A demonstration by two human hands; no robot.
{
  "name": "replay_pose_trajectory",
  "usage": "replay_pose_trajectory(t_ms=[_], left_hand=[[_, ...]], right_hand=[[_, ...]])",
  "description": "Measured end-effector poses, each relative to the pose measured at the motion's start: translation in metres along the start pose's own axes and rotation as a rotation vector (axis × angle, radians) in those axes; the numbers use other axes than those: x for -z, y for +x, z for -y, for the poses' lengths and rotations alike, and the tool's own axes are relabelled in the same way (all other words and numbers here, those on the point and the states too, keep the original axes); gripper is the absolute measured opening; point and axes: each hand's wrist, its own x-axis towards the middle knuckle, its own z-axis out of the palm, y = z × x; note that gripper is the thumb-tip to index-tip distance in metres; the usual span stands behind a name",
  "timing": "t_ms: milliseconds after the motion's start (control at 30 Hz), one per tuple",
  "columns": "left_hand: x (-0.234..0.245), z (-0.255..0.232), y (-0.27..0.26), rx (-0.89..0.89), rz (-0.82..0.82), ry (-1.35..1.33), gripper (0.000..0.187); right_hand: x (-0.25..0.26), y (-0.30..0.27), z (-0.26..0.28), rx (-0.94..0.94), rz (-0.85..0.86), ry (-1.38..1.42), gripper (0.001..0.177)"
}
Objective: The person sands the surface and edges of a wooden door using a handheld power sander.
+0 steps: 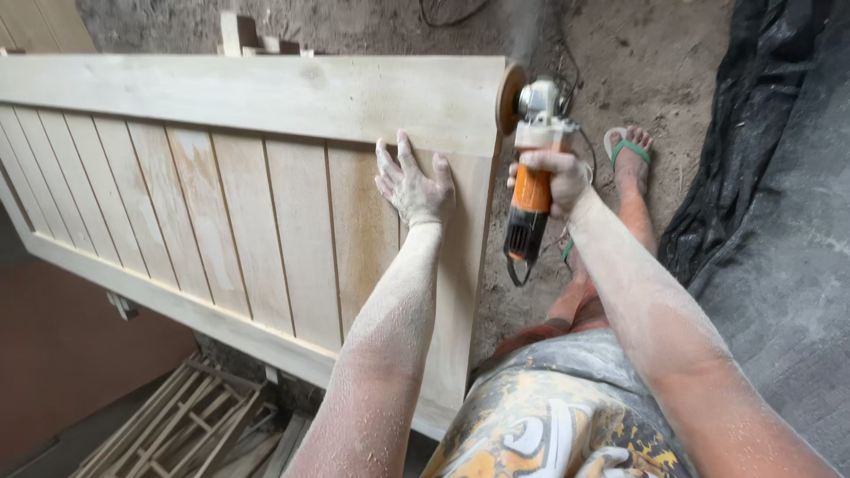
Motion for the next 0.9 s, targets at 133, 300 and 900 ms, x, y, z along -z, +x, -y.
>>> replay_pose_trajectory(t_ms=[133,300,900], left_hand=[[0.002,-0.002,0.002,-0.001,-0.005,0.018,0.081],[0.002,-0.002,-0.004,-0.020,-0.032,-0.008,0.081],[0.005,-0.008,0.002,-0.017,-0.012,0.000,0.080]], right_hand=[[-0.002,0.013,0.013,-0.028,-0.071,-0.020,0.041],[0.001,0.015,0.013,-0.062,-0.076,-0.019,0.042],[0.004,0.030,0.027,-0.086,-0.064,0.043,0.041]])
